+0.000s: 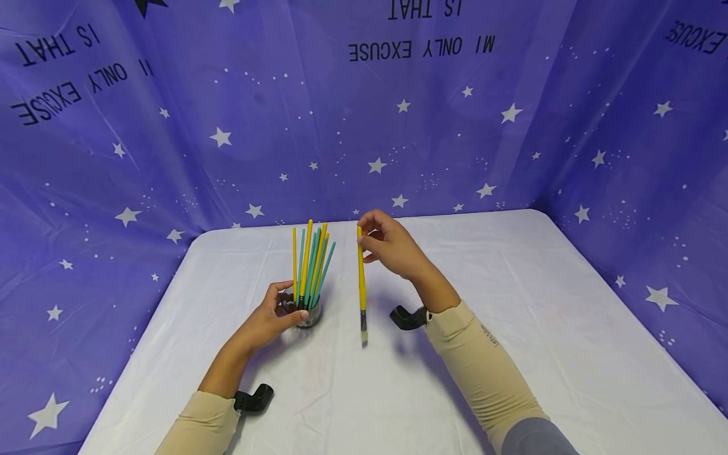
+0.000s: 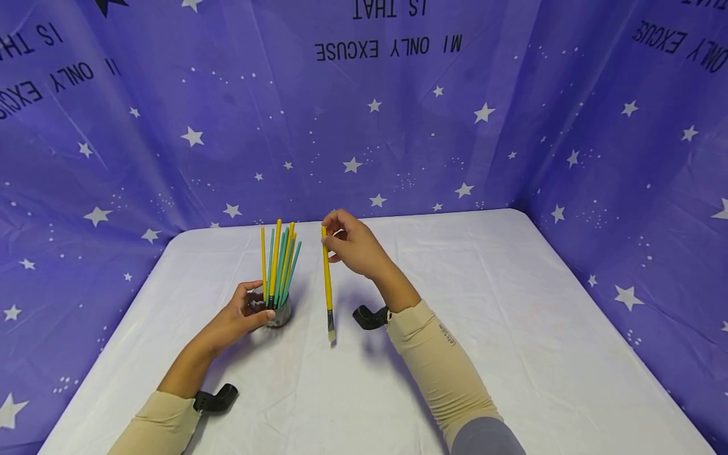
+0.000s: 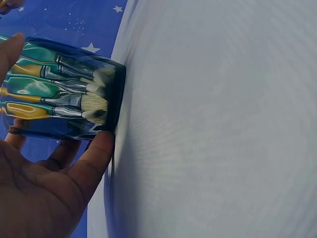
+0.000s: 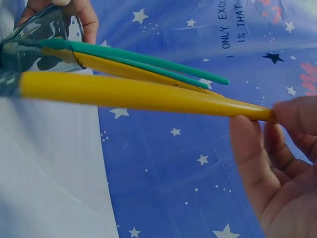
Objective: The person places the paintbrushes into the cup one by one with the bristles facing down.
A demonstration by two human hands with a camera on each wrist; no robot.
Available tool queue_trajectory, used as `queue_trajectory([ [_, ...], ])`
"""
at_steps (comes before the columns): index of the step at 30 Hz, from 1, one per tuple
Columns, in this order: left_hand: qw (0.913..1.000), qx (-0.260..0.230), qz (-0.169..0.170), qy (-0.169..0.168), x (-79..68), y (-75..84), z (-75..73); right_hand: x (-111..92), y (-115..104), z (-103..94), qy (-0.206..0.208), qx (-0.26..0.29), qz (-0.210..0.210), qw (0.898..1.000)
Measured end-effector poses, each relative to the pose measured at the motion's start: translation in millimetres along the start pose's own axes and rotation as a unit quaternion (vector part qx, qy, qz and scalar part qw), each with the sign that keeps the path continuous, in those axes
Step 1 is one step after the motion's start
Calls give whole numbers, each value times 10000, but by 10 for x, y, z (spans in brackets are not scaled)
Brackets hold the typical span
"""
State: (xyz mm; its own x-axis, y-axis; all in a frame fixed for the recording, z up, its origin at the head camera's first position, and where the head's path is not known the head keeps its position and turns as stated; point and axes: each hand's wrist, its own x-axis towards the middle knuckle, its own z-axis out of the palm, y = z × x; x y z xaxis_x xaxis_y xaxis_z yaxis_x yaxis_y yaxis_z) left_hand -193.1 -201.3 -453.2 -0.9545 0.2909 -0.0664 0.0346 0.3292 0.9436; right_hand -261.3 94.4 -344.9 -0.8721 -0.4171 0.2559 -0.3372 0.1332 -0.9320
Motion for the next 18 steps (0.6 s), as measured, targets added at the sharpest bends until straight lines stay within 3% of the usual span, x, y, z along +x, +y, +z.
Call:
queue_trajectory([
  [7, 10000, -34, 10, -6, 6, -12, -6, 30, -31, 26, 741, 684, -314, 9944],
  [13, 10000, -33, -2, -18, 3, 0, -3, 41, -90, 83, 1328, 1498, -625, 9778],
  [18, 10000, -38, -29, -17, 0, 12, 1, 69, -125, 134, 1743, 1791, -743, 9654],
])
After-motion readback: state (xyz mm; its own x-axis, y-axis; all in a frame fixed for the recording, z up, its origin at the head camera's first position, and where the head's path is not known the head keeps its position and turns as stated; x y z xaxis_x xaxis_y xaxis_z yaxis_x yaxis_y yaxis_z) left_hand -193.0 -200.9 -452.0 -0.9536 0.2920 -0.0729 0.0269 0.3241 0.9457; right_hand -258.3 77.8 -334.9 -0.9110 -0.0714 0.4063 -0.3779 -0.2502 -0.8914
